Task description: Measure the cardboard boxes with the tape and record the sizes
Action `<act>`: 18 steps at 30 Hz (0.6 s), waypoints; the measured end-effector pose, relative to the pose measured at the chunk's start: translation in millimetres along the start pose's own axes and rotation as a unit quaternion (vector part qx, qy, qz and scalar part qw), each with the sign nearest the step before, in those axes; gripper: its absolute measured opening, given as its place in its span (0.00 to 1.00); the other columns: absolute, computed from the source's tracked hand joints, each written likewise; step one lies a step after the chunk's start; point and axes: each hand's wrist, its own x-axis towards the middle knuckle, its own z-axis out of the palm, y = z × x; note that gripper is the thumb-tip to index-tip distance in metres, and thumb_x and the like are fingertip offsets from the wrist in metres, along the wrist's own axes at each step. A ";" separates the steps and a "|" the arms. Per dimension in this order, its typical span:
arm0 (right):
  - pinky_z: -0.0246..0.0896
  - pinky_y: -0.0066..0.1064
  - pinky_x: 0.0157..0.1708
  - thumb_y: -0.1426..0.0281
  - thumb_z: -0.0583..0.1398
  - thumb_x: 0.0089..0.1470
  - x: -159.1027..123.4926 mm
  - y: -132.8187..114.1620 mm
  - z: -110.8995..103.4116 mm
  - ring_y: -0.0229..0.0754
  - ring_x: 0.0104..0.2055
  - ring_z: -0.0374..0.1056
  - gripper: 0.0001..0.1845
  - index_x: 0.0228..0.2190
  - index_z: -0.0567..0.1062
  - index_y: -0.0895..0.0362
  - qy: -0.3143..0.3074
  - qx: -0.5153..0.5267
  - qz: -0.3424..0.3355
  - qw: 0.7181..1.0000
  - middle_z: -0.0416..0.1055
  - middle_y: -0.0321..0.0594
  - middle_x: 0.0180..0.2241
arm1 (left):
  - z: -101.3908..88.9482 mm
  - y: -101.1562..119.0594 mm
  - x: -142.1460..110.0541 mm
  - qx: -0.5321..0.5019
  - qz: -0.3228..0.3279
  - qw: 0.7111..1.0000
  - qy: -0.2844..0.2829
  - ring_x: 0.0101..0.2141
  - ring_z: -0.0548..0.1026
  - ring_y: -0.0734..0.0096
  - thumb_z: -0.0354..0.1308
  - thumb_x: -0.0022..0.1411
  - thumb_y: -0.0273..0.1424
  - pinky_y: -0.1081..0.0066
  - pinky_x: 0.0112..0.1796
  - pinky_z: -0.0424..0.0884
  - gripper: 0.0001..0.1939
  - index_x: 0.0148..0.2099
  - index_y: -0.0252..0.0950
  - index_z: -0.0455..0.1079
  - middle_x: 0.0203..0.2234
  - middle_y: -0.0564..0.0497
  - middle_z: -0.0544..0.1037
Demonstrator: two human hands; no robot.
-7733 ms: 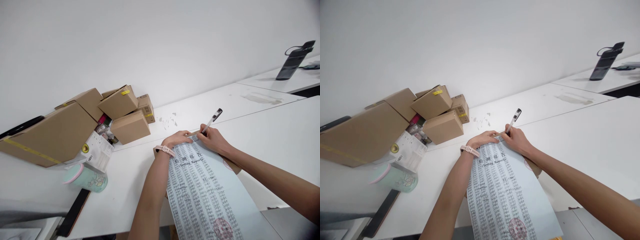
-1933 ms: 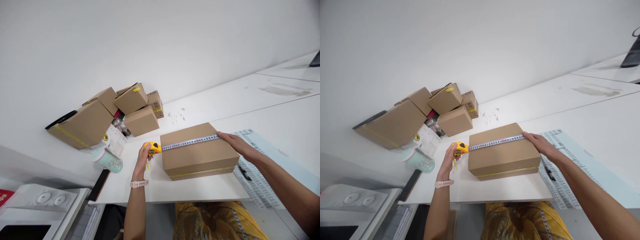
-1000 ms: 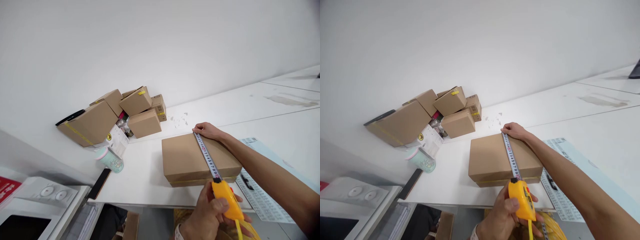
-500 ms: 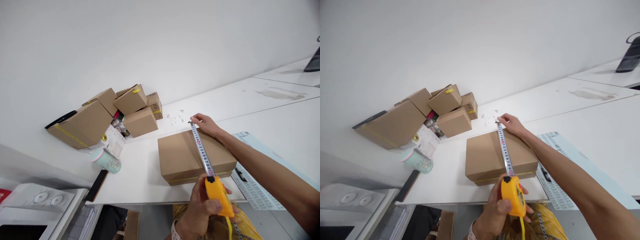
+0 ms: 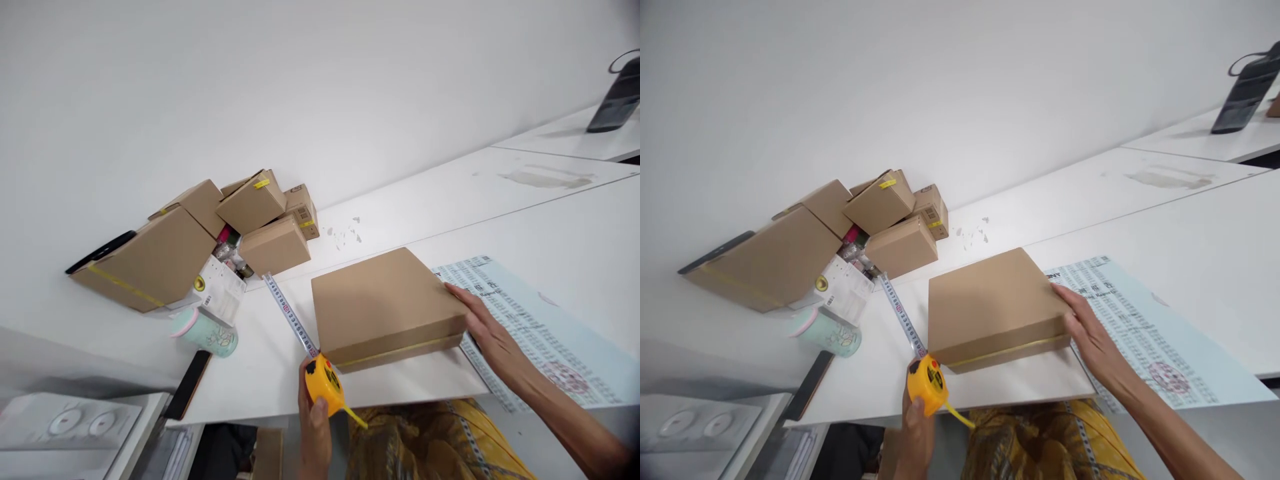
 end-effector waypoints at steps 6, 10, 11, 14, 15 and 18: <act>0.63 0.51 0.52 0.48 0.55 0.60 42.5 -63.0 1.2 0.60 0.56 0.67 0.25 0.54 0.70 0.45 0.045 -0.083 -0.061 0.994 0.70 0.47 0.57 | 26.1 51.8 42.3 -0.029 0.078 0.996 -0.045 0.58 0.70 0.43 0.70 0.44 0.55 0.58 0.51 0.73 0.44 0.60 0.44 0.64 0.58 0.43 0.73; 0.64 0.48 0.44 0.47 0.53 0.60 72.1 -79.1 5.4 0.59 0.49 0.68 0.22 0.43 0.74 0.49 0.042 -0.128 -0.028 0.990 0.76 0.47 0.45 | 39.7 85.3 46.6 -0.018 0.106 0.993 -0.053 0.56 0.70 0.46 0.70 0.46 0.55 0.61 0.48 0.73 0.40 0.56 0.43 0.67 0.58 0.42 0.73; 0.63 0.48 0.45 0.47 0.53 0.61 77.5 -79.2 6.7 0.60 0.52 0.66 0.22 0.42 0.74 0.49 0.043 -0.134 -0.044 0.989 0.75 0.47 0.45 | 42.1 86.6 40.9 -0.008 0.120 0.991 -0.051 0.54 0.71 0.46 0.71 0.46 0.56 0.62 0.46 0.74 0.40 0.57 0.44 0.67 0.60 0.42 0.71; 0.62 0.46 0.50 0.52 0.53 0.63 88.5 -77.1 9.8 0.57 0.55 0.65 0.17 0.41 0.73 0.48 0.035 -0.123 -0.109 0.986 0.75 0.44 0.48 | 49.8 71.5 13.6 0.006 0.142 0.984 -0.105 0.40 0.75 0.53 0.71 0.42 0.58 0.64 0.35 0.73 0.46 0.61 0.49 0.65 0.63 0.43 0.68; 0.62 0.45 0.50 0.54 0.52 0.64 90.7 -76.6 10.4 0.55 0.54 0.66 0.15 0.41 0.72 0.48 0.028 -0.112 -0.131 0.985 0.75 0.44 0.49 | 53.7 62.0 3.5 -0.008 0.124 0.980 -0.155 0.34 0.74 0.59 0.71 0.40 0.59 0.65 0.31 0.72 0.48 0.62 0.49 0.65 0.60 0.42 0.70; 0.62 0.45 0.51 0.60 0.51 0.66 94.3 -77.8 11.1 0.51 0.51 0.69 0.12 0.42 0.71 0.50 0.016 -0.100 -0.200 0.975 0.74 0.44 0.49 | 70.6 33.2 -21.5 -0.064 0.005 0.948 -0.311 0.26 0.67 0.70 0.76 0.34 0.55 0.70 0.26 0.66 0.48 0.58 0.45 0.69 0.45 0.44 0.76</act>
